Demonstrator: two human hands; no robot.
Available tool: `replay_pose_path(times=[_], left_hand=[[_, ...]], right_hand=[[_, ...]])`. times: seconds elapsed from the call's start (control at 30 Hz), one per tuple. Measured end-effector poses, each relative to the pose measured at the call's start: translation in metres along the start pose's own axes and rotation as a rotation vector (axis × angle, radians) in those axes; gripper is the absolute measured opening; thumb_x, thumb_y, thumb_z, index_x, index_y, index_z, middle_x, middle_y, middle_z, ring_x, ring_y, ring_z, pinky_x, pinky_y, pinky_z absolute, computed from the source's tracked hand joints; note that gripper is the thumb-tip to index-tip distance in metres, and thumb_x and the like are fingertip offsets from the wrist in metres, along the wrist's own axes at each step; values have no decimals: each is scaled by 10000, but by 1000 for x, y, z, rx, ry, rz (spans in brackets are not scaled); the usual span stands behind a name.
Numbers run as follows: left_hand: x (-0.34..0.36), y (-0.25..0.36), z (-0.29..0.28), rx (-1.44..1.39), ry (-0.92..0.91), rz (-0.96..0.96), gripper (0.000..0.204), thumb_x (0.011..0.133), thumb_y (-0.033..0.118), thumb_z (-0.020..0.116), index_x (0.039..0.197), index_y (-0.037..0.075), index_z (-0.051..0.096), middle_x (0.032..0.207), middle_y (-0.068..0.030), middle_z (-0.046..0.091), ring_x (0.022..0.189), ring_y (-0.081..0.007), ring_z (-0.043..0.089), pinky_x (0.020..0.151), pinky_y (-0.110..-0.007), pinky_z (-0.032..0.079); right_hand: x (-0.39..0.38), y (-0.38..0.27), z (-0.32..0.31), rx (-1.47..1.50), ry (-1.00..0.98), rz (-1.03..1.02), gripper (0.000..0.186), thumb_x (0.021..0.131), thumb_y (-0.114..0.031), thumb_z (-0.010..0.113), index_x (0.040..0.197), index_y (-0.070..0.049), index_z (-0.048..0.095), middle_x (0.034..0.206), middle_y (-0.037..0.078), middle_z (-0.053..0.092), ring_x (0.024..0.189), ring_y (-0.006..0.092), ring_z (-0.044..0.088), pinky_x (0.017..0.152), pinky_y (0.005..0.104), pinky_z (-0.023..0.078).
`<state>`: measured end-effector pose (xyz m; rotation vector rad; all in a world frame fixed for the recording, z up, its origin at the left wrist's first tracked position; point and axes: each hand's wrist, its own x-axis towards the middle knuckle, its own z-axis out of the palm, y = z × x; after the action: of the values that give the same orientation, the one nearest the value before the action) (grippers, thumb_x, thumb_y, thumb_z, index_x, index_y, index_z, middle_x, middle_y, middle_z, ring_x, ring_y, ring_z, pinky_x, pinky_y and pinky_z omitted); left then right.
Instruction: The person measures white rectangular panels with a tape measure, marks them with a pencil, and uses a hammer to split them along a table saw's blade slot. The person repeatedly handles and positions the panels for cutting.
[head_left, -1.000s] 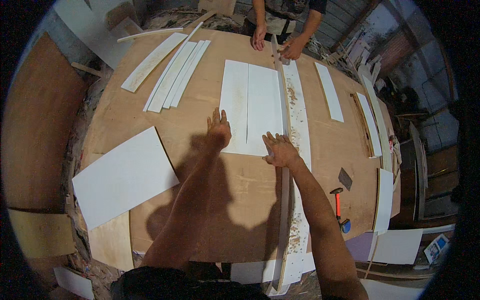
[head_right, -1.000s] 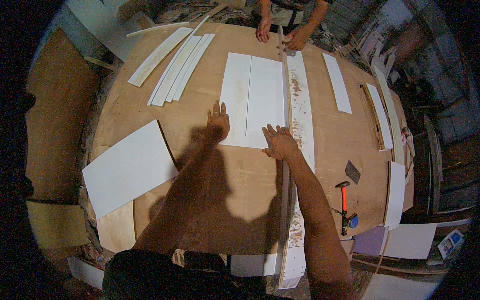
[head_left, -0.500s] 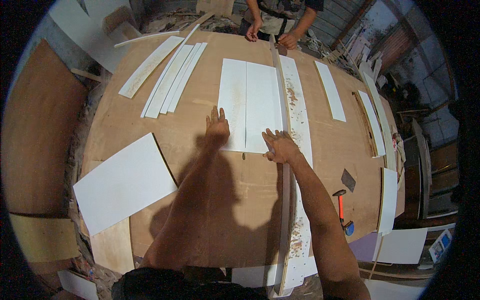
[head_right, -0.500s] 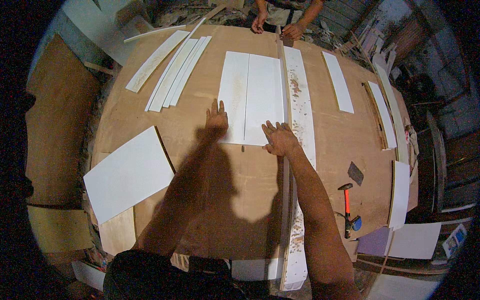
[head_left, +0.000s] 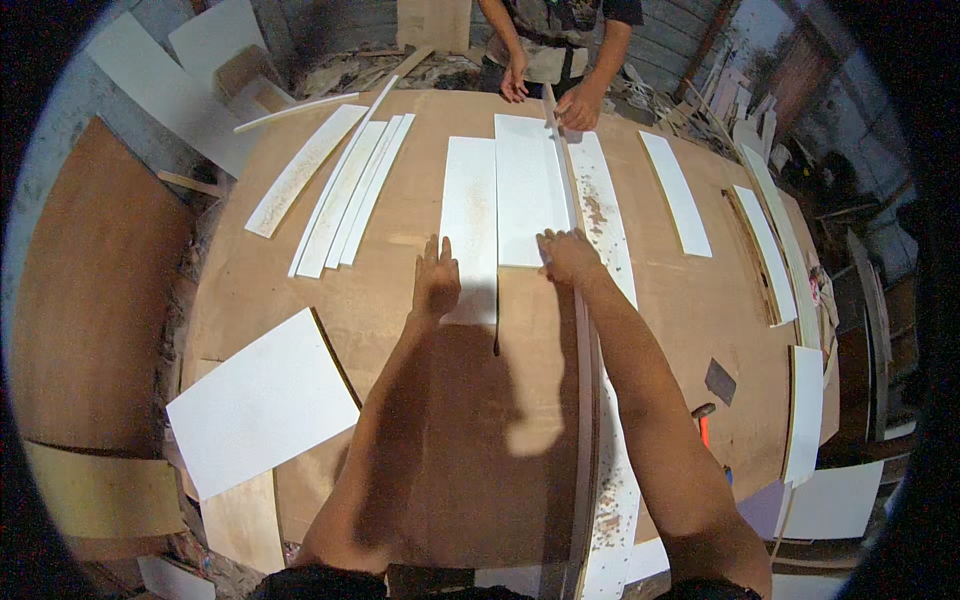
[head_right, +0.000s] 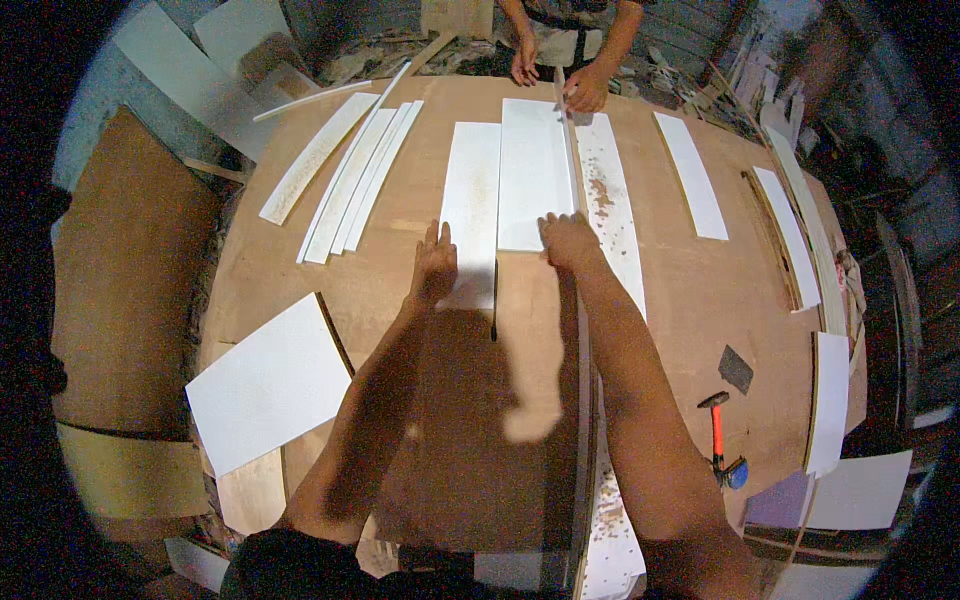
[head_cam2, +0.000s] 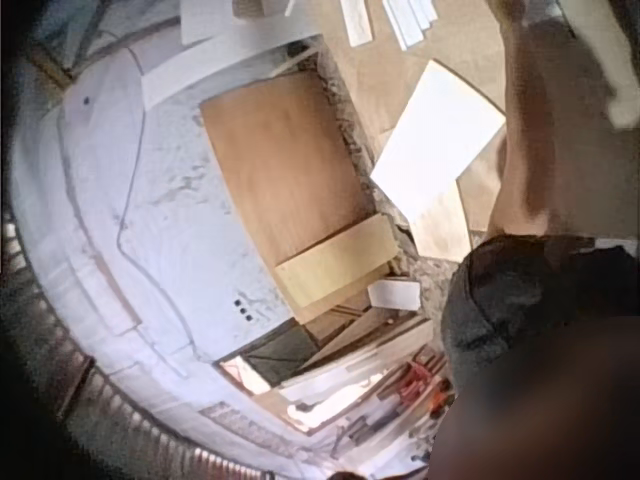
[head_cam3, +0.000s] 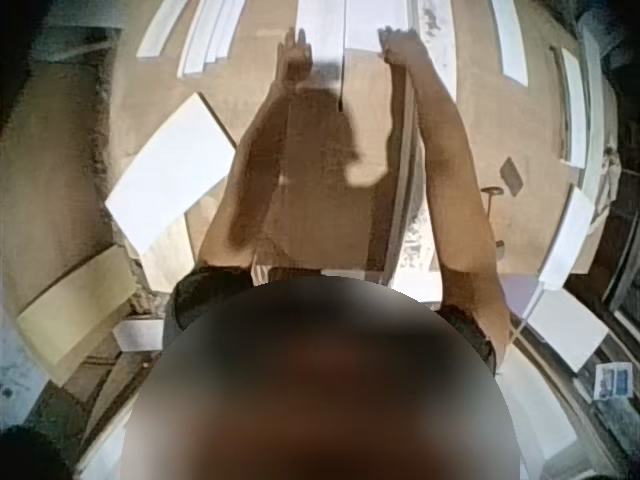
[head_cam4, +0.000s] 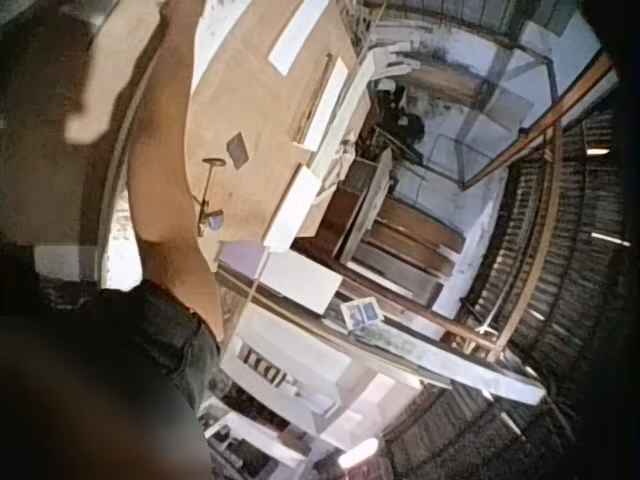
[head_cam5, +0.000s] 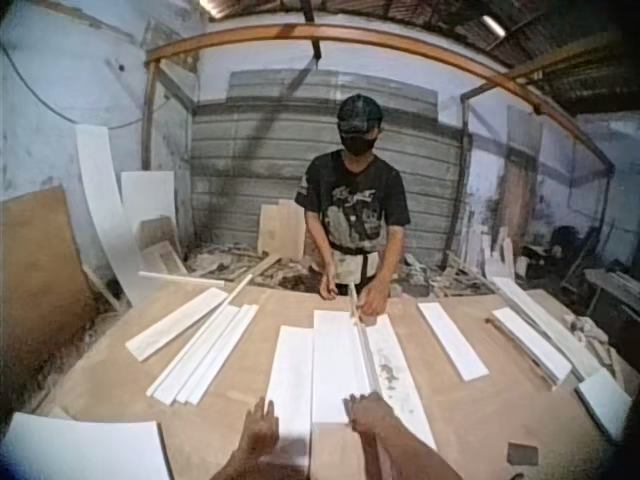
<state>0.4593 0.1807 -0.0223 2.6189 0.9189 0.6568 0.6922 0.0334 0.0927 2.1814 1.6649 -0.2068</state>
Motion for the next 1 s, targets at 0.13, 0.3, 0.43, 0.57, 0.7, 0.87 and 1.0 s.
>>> replay_pose_path(times=[0.13, 0.3, 0.43, 0.57, 0.7, 0.87, 1.0], left_hand=[[7, 0, -6, -63, -130, -129, 544, 1056, 204, 410, 1527, -60, 347, 1578, -300, 334, 1475, -432, 324, 1205, -572, 264], [26, -35, -25, 147, -105, -119, 504, 1068, 260, 388, 1526, 56, 428, 1562, -224, 421, 1458, -416, 358, 1207, -576, 237], [20, -80, -62, 340, 120, -109, 462, 983, 179, 512, 1442, 139, 546, 1456, -181, 535, 1406, -347, 435, 1178, -540, 306], [-4, -113, -110, 329, -13, 32, 329, 939, 124, 551, 1248, 133, 661, 1236, -140, 626, 1182, -304, 580, 1024, -469, 452], [-29, -104, -131, 316, -53, -13, 346, 943, 299, 588, 1168, 48, 667, 1214, -186, 631, 1136, -353, 591, 970, -485, 486], [-50, -66, -142, 281, -447, -215, 1206, 697, 721, 732, 1606, 80, 266, 1648, -264, 226, 1451, -485, 347, 1131, -611, 369], [-34, -51, -168, -134, -375, -352, 1117, 655, 602, 787, 1583, 154, 355, 1617, -219, 310, 1408, -477, 407, 1099, -602, 405]], right_hand=[[0, 38, -1, 229, 353, 89, 268, 878, -102, 613, 1138, -48, 647, 1231, 193, 684, 1251, 343, 616, 1059, 487, 485], [-106, 74, 16, 746, 716, 27, 433, 925, -156, 676, 1342, -52, 621, 1349, 236, 627, 1307, 396, 564, 1105, 433, 452], [-304, 65, 55, 1000, 700, 335, 413, 966, -147, 675, 1353, -11, 628, 1326, 199, 665, 1237, 300, 635, 1043, 418, 502], [-506, -5, 90, 1151, 615, 730, 406, 1012, -122, 612, 1356, 90, 579, 1312, 233, 645, 1224, 292, 632, 1072, 407, 487], [-638, -126, 81, 663, 676, 730, 392, 990, -224, 668, 1369, -125, 657, 1290, 198, 683, 971, 317, 688, 803, 373, 559], [-696, -287, 51, 1138, 535, 1122, 408, 1006, -203, 624, 1371, -21, 628, 1338, 170, 668, 1148, 317, 638, 1015, 394, 484], [-681, -350, 53, 1113, 470, 1033, 407, 1016, -248, 623, 1376, -59, 639, 1286, 120, 704, 1152, 257, 633, 1079, 401, 434]])
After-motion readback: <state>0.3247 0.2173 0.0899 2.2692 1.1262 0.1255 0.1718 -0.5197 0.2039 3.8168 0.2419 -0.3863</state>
